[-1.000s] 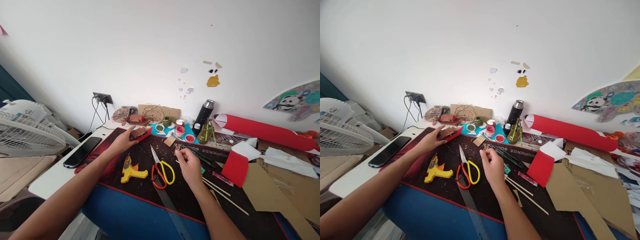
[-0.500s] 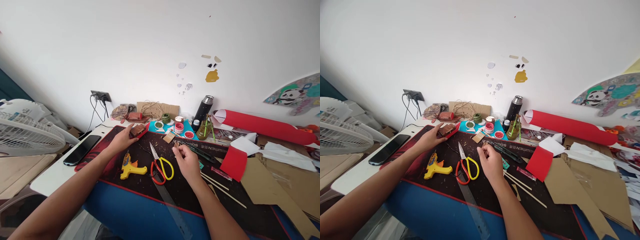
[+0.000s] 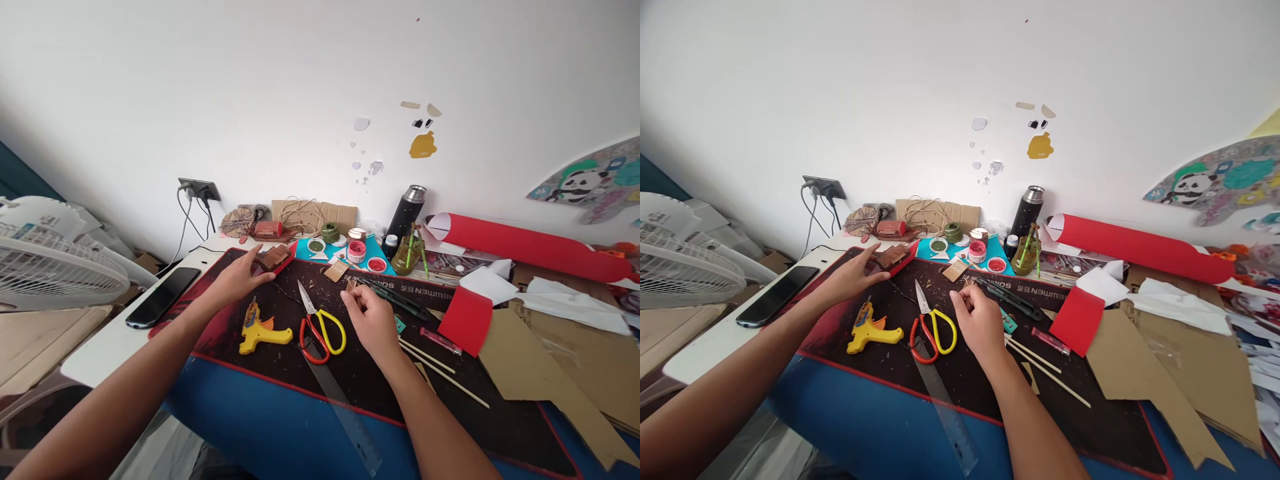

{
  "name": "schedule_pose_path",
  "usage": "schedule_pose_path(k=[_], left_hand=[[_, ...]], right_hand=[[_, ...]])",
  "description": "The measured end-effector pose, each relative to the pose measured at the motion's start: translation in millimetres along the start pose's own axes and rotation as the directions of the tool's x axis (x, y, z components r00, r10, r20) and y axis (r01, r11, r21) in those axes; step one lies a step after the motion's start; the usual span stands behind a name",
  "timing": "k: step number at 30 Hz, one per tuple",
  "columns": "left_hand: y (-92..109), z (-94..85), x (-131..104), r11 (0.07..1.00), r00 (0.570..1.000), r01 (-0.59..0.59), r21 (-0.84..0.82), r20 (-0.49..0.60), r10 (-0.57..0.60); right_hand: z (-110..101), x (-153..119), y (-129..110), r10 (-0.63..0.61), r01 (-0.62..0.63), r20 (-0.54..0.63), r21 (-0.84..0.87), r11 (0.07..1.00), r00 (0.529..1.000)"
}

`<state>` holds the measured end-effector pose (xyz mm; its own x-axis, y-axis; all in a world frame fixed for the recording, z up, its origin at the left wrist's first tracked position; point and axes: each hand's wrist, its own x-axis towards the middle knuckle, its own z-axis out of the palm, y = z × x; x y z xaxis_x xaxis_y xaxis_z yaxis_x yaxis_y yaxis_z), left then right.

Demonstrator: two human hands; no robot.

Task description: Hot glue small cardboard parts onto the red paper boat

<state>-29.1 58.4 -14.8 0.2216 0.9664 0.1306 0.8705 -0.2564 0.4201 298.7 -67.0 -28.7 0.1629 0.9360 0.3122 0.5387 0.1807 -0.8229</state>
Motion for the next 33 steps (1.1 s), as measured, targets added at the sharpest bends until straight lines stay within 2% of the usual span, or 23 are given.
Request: schedule_pose_path(k=[4,8,11,16,23,27,30,33], left_hand=[[-10.5,-18.0,-6.6,0.974,0.995,0.050,-0.220,-0.078,-0.068],[-24.0,-37.0,-14.4,0.970,0.974,0.122,-0.210,-0.164,-0.157],[-31.9,-45.6,-22.3,0.963,0.966,0.161,-0.216,-0.165,-0.199],[-32.7,-46.4,-38.3,0.960,0.966,0.150,-0.238,-0.169,-0.193],[-13.3,-38.9,-64.8,0.962,0.973,0.106,-0.252,-0.173,-0.153],[-2.3,-38.2,-86.4,0.979,0.984,0.036,-0.201,-0.165,-0.070],[5.3,-38.9,-105.7,0.984,0.988,-0.074,-0.163,-0.144,0.050],[14.1,-36.0,-123.6,0.969,0.973,-0.221,-0.108,-0.093,0.211]], right_hand=[[1.0,-0.3,0.8,0.003,-0.003,0.003,0.002,1.000,1.000],[1.2,-0.5,2.0,-0.015,0.015,-0.006,0.009,1.000,1.000],[1.1,-0.4,3.3,-0.021,0.021,-0.015,0.009,1.000,1.000],[2.1,-0.9,5.5,-0.015,0.016,-0.041,0.019,1.000,0.999],[5.0,-2.1,4.7,-0.003,0.005,-0.066,0.024,1.000,0.998],[6.5,-3.2,4.6,0.006,-0.005,-0.060,0.020,1.000,0.998],[7.7,-3.7,5.1,0.014,-0.013,-0.053,0.026,1.000,0.998],[9.0,-4.2,5.4,0.022,-0.021,-0.047,0.025,0.999,0.999]])
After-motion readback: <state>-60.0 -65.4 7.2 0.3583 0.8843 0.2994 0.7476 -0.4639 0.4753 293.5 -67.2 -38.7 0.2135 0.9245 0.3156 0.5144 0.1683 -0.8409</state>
